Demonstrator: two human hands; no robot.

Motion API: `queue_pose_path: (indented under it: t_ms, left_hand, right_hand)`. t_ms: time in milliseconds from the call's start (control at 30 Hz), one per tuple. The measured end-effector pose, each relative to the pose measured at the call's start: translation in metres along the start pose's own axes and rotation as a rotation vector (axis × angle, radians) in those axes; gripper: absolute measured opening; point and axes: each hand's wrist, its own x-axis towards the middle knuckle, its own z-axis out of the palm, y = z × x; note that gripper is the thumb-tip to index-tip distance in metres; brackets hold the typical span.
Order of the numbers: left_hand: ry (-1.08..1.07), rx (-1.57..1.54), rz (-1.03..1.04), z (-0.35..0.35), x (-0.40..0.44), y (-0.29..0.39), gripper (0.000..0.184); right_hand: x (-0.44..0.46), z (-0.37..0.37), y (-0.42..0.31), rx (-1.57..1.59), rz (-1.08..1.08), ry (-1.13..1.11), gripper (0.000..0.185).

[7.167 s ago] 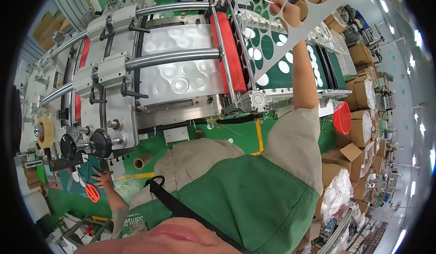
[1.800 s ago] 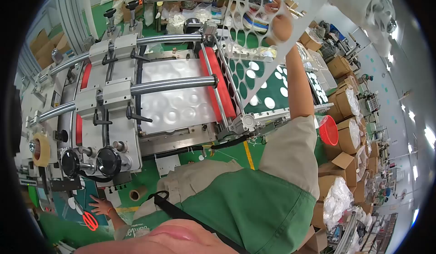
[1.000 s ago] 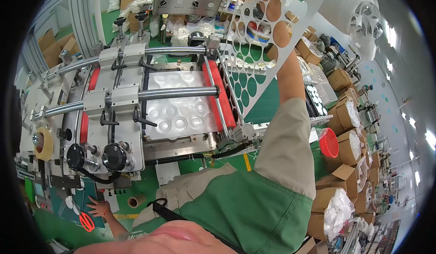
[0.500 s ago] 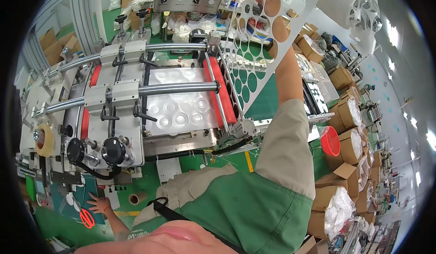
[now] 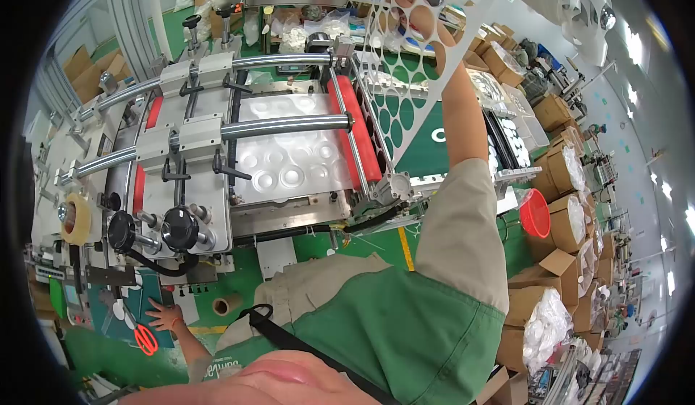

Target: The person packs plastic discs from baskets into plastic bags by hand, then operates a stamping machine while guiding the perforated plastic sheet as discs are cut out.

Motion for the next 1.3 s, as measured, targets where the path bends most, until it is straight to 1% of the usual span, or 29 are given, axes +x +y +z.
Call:
queue_pose_path:
  t_ms: [100, 167, 200, 267, 300, 433, 467, 533, 567, 600, 633, 700, 767, 800, 833, 867, 900, 967, 1000, 1033, 1100, 1133, 1167, 1300]
  left_hand:
    - [-0.018, 0.015, -0.001, -0.001, 0.0, 0.001, 0.095]
    - [-0.012, 0.004, -0.004, 0.0, 0.0, 0.002, 0.095]
    - [-0.007, -0.007, -0.003, 0.0, 0.0, 0.001, 0.095]
    - [-0.021, 0.015, -0.005, -0.001, 0.001, -0.001, 0.095]
    - [-0.038, 0.029, -0.006, -0.002, 0.001, 0.001, 0.094]
    - [-0.091, 0.004, -0.011, -0.015, -0.002, 0.004, 0.095]
    - [-0.092, 0.004, -0.013, -0.014, -0.002, 0.004, 0.095]
    - [-0.073, -0.006, -0.008, -0.01, -0.001, 0.003, 0.095]
    - [-0.07, -0.002, -0.006, -0.011, 0.0, 0.003, 0.095]
    - [-0.087, 0.002, -0.015, -0.012, 0.0, 0.003, 0.095]
    - [-0.105, 0.005, -0.023, -0.012, 0.0, 0.004, 0.094]
    - [-0.099, 0.005, -0.024, -0.008, 0.001, 0.004, 0.095]
    - [-0.149, 0.002, -0.035, -0.012, 0.001, 0.005, 0.095]
    - [-0.159, 0.006, -0.036, -0.015, 0.001, 0.005, 0.096]
    - [-0.169, 0.009, -0.037, -0.016, 0.0, 0.005, 0.097]
    - [-0.117, -0.01, -0.037, -0.007, 0.003, 0.004, 0.099]
    - [-0.118, -0.009, -0.039, 0.001, 0.005, 0.003, 0.099]
    - [-0.105, -0.014, -0.026, 0.0, 0.004, 0.002, 0.101]
    - [-0.104, -0.009, -0.022, 0.0, 0.005, 0.002, 0.101]
    - [-0.099, -0.011, -0.029, 0.002, 0.005, 0.002, 0.101]
    - [-0.095, -0.012, -0.035, -0.001, 0.005, 0.004, 0.101]
    - [-0.124, 0.002, -0.04, -0.006, 0.004, 0.005, 0.099]
    - [-0.154, 0.016, -0.044, -0.009, 0.003, 0.006, 0.096]
    - [-0.185, -0.003, -0.032, -0.009, 0.005, 0.004, 0.099]
  right_hand:
    - [-0.003, 0.0, 0.023, 0.048, 0.066, 0.029, 0.029]
    - [-0.014, -0.003, 0.052, 0.049, 0.134, 0.117, 0.029]
    - [-0.02, -0.005, 0.078, -0.075, 0.093, 0.223, 0.026]
    - [-0.055, -0.008, 0.083, -0.413, 0.135, 0.146, 0.025]
    - [-0.067, -0.008, 0.081, -0.411, 0.134, 0.147, 0.025]
    - [-0.104, -0.007, 0.077, -0.739, 0.675, -0.537, 0.027]
    - [-0.105, -0.001, 0.083, -0.604, 0.507, -0.261, 0.034]
    - [-0.086, 0.01, 0.085, -0.595, -0.096, 0.031, 0.024]
    - [-0.072, 0.014, 0.108, -0.305, -0.001, 0.086, 0.026]
    - [-0.067, 0.03, 0.044, -0.523, 0.055, -0.016, 0.028]
    - [-0.06, 0.039, 0.039, -0.523, 0.058, -0.015, 0.028]
    - [-0.045, 0.047, 0.044, -0.449, -0.344, -0.076, 0.034]
    - [-0.043, 0.048, 0.062, -0.472, -0.354, -0.091, 0.032]
    - [-0.047, 0.052, 0.072, -0.301, -0.27, 0.014, 0.032]
    - [-0.05, 0.05, 0.08, -0.33, -0.172, 0.051, 0.029]
    - [-0.055, 0.051, 0.078, -0.357, -0.072, 0.084, 0.026]
    - [-0.06, 0.052, 0.075, -0.383, 0.028, 0.114, 0.024]
    - [-0.069, 0.052, 0.068, -0.46, -0.062, 0.333, 0.019]
    - [-0.07, 0.052, 0.064, -0.604, 0.04, 0.415, 0.018]
    - [-0.07, 0.049, 0.072, -0.605, 0.044, 0.414, 0.018]
    - [-0.07, 0.039, 0.098, -0.805, 0.067, 0.448, 0.018]
    - [-0.08, 0.029, 0.1, -0.788, 0.18, 0.341, 0.018]
    - [-0.09, 0.021, 0.11, -0.79, 0.183, 0.34, 0.018]
    - [-0.136, -0.002, 0.158, -0.898, 0.214, -0.322, 0.028]
